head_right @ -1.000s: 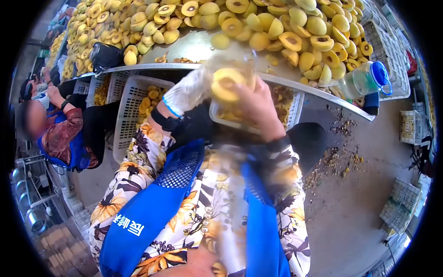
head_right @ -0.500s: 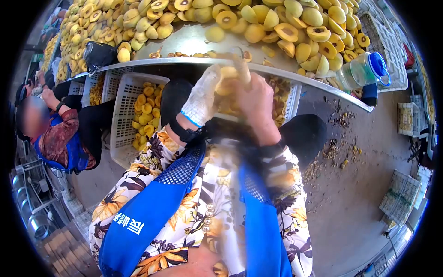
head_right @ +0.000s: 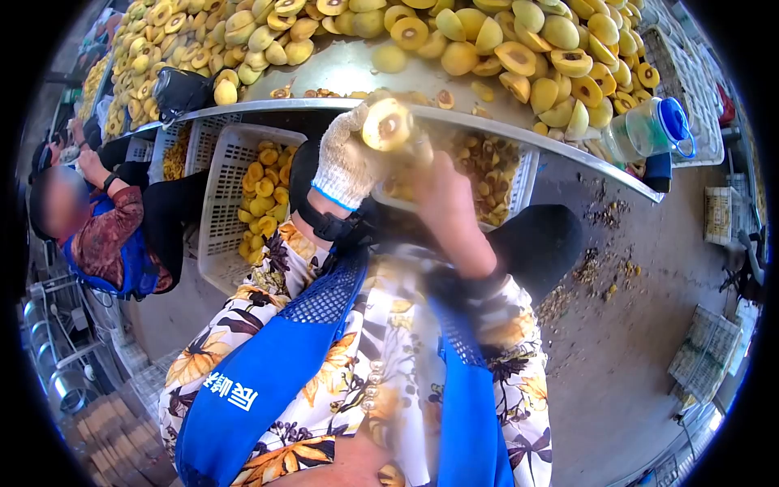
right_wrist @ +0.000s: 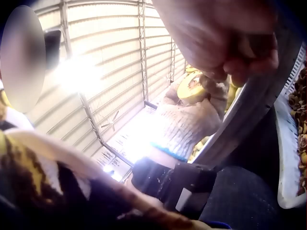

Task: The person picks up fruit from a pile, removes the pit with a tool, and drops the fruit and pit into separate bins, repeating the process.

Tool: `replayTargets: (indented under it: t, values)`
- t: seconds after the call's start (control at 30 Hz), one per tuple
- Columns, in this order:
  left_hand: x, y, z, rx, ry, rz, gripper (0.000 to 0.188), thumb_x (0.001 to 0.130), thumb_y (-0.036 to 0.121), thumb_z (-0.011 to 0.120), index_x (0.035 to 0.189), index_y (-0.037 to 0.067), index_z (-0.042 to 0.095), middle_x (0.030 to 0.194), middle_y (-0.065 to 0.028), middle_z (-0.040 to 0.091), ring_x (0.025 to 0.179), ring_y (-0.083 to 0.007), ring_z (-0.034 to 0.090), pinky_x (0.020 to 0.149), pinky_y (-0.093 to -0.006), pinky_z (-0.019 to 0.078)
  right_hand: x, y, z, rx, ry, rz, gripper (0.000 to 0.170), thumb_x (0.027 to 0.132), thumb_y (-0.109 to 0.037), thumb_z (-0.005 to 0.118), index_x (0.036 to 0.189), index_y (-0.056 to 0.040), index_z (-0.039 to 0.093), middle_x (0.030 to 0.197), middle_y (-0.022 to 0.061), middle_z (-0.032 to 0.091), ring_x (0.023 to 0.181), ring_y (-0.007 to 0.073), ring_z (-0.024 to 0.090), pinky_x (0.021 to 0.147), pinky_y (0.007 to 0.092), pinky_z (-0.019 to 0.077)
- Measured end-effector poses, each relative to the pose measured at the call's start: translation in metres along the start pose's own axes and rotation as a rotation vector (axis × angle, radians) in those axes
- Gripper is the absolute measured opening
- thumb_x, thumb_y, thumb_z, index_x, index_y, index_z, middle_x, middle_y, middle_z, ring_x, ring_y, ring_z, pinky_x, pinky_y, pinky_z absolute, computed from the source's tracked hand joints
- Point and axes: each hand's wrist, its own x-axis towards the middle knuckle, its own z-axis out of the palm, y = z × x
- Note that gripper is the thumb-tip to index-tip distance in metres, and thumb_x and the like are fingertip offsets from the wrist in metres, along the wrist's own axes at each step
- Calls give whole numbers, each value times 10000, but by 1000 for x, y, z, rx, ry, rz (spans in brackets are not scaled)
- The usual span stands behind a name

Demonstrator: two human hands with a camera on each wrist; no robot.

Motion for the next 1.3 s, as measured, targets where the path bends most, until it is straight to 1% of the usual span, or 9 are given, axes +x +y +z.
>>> replayTargets:
  t: [0.33,0.47,0.6,0.67,0.77,0.83,0.93,1.07,1.3]
  values:
    - [-2,-8,0,14,-73,-20,301,836,149,502,1124,64,486,1018,-133,562,871,-276,576,754,-364,473,-4,-5,4,-75,-44,-13,255,818,-184,578,881,14,430,743,284,567,764,459,550,631,483,431]
    - [-1,-25,-1,523,117,238,292,839,188,537,1106,71,515,1019,-121,569,889,-253,580,742,-343,485,-7,-12,7,-103,-69,31,234,816,-162,563,882,16,426,731,293,562,760,469,546,637,490,434]
    - [-4,-19,-20,814,56,356,354,822,251,583,1123,78,513,1025,-93,576,944,-221,574,799,-329,470,-11,-17,10,-101,-152,-13,229,806,-134,559,917,25,437,743,299,566,765,469,551,637,486,443]
    - [10,-15,-41,640,24,173,267,854,158,554,1098,51,531,1016,-83,584,938,-168,568,787,-293,473,-12,-7,13,-104,-148,-163,280,791,-136,580,977,37,460,764,305,571,780,466,558,640,466,461]
    - [7,3,-10,254,83,-141,229,861,108,542,1081,45,545,1007,-78,593,920,-147,571,784,-268,475,-11,-26,9,-63,-130,-65,288,789,-158,587,977,39,494,783,283,589,783,421,594,662,413,474]
    - [6,-1,2,537,227,13,217,862,160,570,1041,37,569,989,-66,601,882,-133,579,774,-251,477,-6,-13,12,51,-161,12,271,795,-159,566,971,40,513,784,261,597,758,388,607,667,391,473]
    - [-2,-9,4,453,230,298,242,845,190,602,1025,29,576,938,-53,615,849,-126,585,756,-236,476,-3,-12,19,77,-109,51,269,795,-163,558,971,38,523,776,228,603,724,340,614,660,379,472]
    - [7,-15,8,381,391,186,269,842,230,592,1025,34,574,938,-65,617,824,-139,587,748,-253,477,-7,-18,22,-44,-88,13,284,788,-189,568,961,32,527,761,206,606,710,294,615,647,362,471]
    - [20,-13,-12,530,251,-18,290,775,162,569,1032,28,559,968,-103,613,863,-228,592,761,-298,477,-10,-14,20,24,-154,75,214,783,-143,545,913,27,523,731,167,604,664,242,607,603,339,469]
